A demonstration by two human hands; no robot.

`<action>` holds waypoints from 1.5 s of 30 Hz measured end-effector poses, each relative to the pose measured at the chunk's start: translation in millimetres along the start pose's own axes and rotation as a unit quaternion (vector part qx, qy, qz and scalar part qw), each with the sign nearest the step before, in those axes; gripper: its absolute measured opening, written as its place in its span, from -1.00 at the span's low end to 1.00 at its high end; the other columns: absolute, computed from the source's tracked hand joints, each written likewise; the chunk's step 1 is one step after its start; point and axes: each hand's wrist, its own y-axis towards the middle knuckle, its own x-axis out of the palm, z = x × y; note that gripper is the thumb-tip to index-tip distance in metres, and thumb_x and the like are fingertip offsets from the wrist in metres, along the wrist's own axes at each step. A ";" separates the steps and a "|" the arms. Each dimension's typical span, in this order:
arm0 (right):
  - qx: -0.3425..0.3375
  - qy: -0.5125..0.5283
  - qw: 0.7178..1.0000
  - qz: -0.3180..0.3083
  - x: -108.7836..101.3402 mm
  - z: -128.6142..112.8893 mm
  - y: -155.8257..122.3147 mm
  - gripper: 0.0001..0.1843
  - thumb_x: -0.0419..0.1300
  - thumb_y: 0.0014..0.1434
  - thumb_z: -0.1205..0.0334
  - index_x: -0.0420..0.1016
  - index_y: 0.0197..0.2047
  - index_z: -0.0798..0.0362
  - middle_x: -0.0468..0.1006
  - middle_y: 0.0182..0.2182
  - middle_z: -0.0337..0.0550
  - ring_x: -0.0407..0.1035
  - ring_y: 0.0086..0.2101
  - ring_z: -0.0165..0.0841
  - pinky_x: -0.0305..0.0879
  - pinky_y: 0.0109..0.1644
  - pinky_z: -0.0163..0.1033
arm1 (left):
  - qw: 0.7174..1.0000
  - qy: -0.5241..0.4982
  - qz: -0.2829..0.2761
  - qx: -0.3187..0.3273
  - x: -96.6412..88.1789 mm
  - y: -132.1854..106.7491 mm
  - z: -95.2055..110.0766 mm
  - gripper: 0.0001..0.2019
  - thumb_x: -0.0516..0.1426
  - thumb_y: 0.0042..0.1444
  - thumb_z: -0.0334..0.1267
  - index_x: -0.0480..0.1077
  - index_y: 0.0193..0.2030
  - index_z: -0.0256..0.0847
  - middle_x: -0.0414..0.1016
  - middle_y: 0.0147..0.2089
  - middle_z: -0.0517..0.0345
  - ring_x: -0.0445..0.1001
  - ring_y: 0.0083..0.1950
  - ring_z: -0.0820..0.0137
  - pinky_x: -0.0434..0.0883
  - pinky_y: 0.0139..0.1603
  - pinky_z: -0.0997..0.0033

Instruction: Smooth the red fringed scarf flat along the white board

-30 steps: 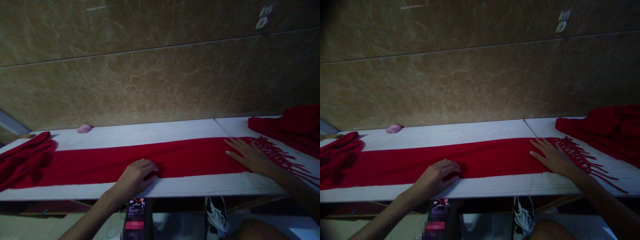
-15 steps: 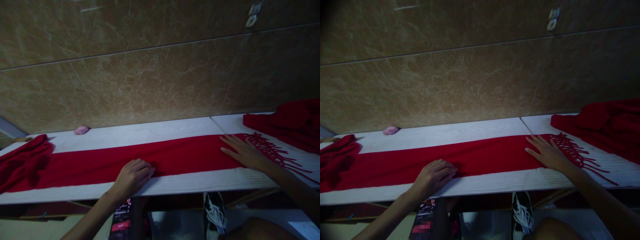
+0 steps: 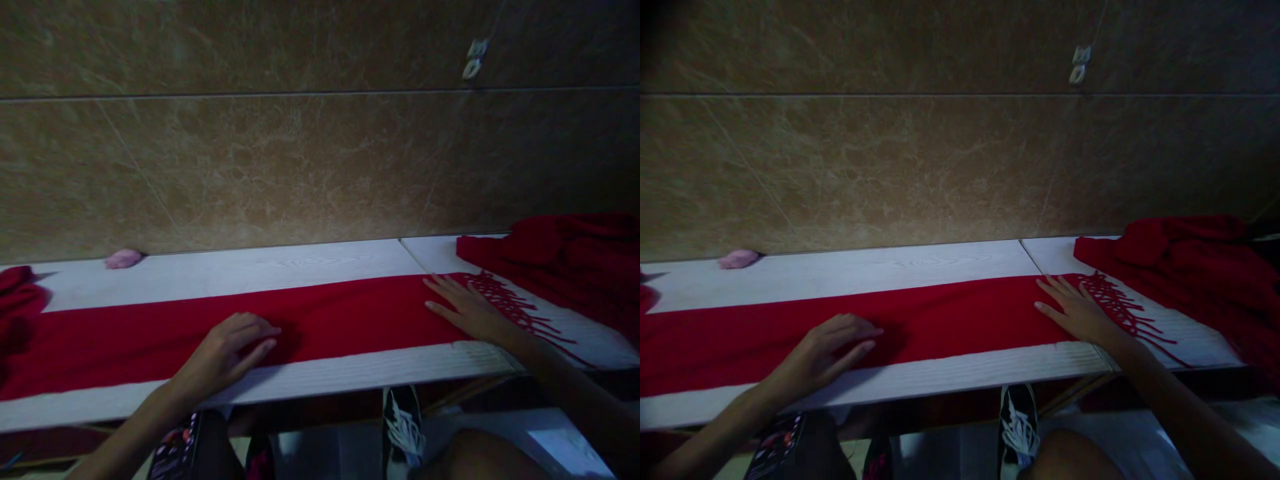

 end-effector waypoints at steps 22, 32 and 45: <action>0.015 0.028 0.999 0.044 20.3 37.2 21.9 -0.20 -0.09 0.25 -0.33 0.22 0.42 -0.12 0.17 0.41 -0.09 -0.05 0.39 0.01 -0.09 0.43 0.31 | 0.961 0.111 0.018 -0.254 -45.0 -35.0 -176.9 -0.36 -0.12 0.18 0.38 0.45 -0.16 -0.16 0.56 0.05 -0.19 0.53 0.07 0.06 0.45 0.20 0.06; -0.008 0.025 0.994 0.105 8.4 10.1 41.1 -0.28 -0.13 0.26 -0.29 0.33 0.34 -0.17 0.24 0.38 -0.07 0.01 0.37 0.13 -0.07 0.43 0.33 | 0.960 0.168 -0.053 -0.216 -52.2 -53.1 -133.9 -0.41 -0.15 0.37 0.16 0.30 0.37 -0.04 0.15 0.49 0.01 -0.06 0.54 0.00 0.06 0.43 -0.32; -0.246 0.080 0.966 0.013 7.9 -194.1 93.1 -0.24 -0.16 0.34 -0.33 0.14 0.46 -0.17 0.00 0.45 -0.13 -0.12 0.40 -0.03 -0.12 0.41 0.33 | 0.937 0.087 -0.020 -0.338 -142.6 -147.3 -120.9 -0.37 -0.11 0.32 0.16 0.33 0.33 -0.20 0.32 0.39 -0.06 0.26 0.43 0.12 0.20 0.43 0.00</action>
